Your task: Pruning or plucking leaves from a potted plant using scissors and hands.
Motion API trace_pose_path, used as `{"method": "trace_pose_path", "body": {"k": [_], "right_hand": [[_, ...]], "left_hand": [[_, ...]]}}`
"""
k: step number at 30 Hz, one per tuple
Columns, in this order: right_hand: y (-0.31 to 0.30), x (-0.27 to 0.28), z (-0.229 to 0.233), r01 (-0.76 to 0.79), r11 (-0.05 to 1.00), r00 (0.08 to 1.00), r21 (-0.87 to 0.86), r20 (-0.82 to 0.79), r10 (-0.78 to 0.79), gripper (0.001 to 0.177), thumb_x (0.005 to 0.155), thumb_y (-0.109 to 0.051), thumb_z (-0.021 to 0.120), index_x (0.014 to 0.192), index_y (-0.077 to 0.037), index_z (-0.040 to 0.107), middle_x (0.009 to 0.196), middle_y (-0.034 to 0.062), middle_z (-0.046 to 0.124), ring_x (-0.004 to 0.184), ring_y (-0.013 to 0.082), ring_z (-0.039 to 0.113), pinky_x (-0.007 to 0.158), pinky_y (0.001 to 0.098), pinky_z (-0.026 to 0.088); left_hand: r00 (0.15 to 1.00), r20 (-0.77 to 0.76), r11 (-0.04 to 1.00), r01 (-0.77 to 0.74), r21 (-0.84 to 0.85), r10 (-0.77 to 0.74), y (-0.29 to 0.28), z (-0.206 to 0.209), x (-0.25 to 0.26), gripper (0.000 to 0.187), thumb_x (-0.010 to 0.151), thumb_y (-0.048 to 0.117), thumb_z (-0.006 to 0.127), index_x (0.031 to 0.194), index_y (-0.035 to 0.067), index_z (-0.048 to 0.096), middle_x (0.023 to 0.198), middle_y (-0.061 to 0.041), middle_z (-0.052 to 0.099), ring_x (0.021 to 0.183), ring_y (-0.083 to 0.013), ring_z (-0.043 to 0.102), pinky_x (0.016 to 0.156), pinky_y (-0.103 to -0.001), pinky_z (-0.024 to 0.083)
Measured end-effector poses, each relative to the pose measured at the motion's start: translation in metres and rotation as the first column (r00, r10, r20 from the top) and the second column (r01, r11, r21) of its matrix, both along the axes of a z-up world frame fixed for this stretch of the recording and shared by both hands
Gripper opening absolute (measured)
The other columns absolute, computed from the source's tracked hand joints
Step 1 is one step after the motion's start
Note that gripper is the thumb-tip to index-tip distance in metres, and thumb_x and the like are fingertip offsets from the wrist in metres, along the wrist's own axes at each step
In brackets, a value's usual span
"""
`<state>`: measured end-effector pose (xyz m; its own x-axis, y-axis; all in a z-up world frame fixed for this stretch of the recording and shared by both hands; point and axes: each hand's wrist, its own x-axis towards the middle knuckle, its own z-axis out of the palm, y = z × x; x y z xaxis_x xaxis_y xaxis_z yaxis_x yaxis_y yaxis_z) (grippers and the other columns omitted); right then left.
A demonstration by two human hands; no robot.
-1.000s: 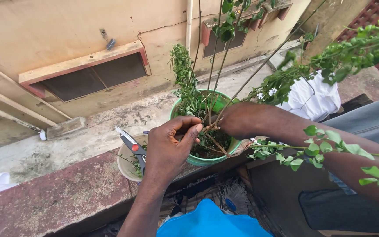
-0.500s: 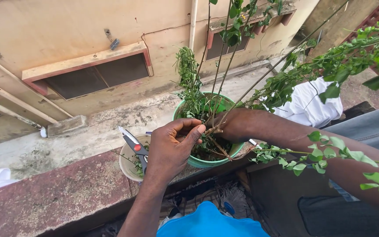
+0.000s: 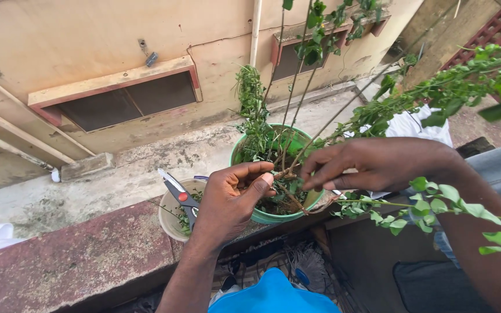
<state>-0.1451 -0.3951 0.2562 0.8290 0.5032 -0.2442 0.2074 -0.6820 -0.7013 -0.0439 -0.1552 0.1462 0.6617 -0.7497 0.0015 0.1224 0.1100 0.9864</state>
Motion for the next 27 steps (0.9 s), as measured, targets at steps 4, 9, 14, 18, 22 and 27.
{"method": "trace_pose_path", "body": {"k": [4, 9, 14, 18, 22, 27], "right_hand": [[0.007, -0.001, 0.006, 0.045, 0.994, 0.998, 0.098, 0.026, -0.048, 0.041, 0.093, -0.013, 0.064, 0.134, -0.009, 0.069, 0.129, 0.01, 0.067, 0.1, 0.0213, 0.075, 0.085, 0.0349, 0.064], [0.015, 0.004, -0.001, 0.0, 0.992, 0.972, 0.128, 0.234, -0.03, 0.035, 0.102, -0.013, 0.062, 0.135, -0.008, 0.069, 0.138, 0.0131, 0.063, 0.118, 0.0267, 0.069, 0.095, 0.0373, 0.06], [0.019, 0.003, 0.012, 0.025, 0.995, 0.989, 0.099, 0.14, -0.039, 0.041, 0.098, -0.018, 0.061, 0.138, -0.009, 0.066, 0.146, 0.0113, 0.061, 0.12, 0.0245, 0.071, 0.093, 0.0365, 0.06], [0.001, 0.001, 0.009, -0.002, 0.995, 0.984, 0.105, 0.175, -0.017, 0.031, 0.101, -0.017, 0.061, 0.124, -0.002, 0.073, 0.14, 0.0142, 0.068, 0.125, 0.0297, 0.064, 0.102, 0.0424, 0.057], [0.008, 0.008, 0.0, 0.118, 0.963, 0.991, -0.242, -0.026, -0.128, 0.038, 0.091, -0.02, 0.06, 0.124, -0.01, 0.074, 0.139, 0.0048, 0.07, 0.117, 0.0208, 0.072, 0.098, 0.0373, 0.057], [-0.007, 0.023, -0.052, -0.04, 0.887, 0.999, -0.461, 0.005, 0.048, 0.03, 0.092, -0.011, 0.06, 0.117, -0.001, 0.072, 0.128, 0.014, 0.069, 0.114, 0.0275, 0.07, 0.101, 0.038, 0.054]], "left_hand": [[0.999, -0.037, 1.0, 0.022, -0.006, -0.022, -0.006, 0.014, -0.01, 0.035, 0.093, 0.017, 0.073, 0.12, -0.006, 0.074, 0.098, -0.01, 0.079, 0.084, -0.012, 0.074, 0.078, -0.027, 0.063], [0.999, 0.014, 0.999, -0.038, 0.034, 0.038, -0.005, 0.016, -0.013, 0.037, 0.092, 0.019, 0.076, 0.121, -0.005, 0.074, 0.094, -0.01, 0.077, 0.079, -0.012, 0.071, 0.073, -0.026, 0.059], [0.988, -0.139, 0.994, -0.072, -0.079, 0.06, -0.004, 0.002, -0.007, 0.036, 0.094, 0.016, 0.072, 0.121, -0.007, 0.072, 0.098, -0.012, 0.078, 0.08, -0.0115, 0.073, 0.075, -0.026, 0.063], [0.984, -0.104, 0.989, -0.146, -0.028, 0.142, 0.0, 0.005, -0.005, 0.036, 0.092, 0.013, 0.071, 0.123, -0.006, 0.07, 0.097, -0.013, 0.079, 0.077, -0.0129, 0.073, 0.071, -0.027, 0.063], [0.981, -0.116, 0.985, -0.162, -0.058, 0.154, 0.0, -0.005, -0.003, 0.034, 0.094, 0.011, 0.071, 0.122, -0.008, 0.07, 0.096, -0.014, 0.078, 0.078, -0.0136, 0.073, 0.072, -0.027, 0.063], [0.985, -0.101, 0.989, -0.141, -0.039, 0.137, -0.003, -0.005, -0.001, 0.034, 0.094, 0.011, 0.071, 0.122, -0.007, 0.068, 0.097, -0.013, 0.077, 0.081, -0.0133, 0.074, 0.074, -0.027, 0.064]]}}
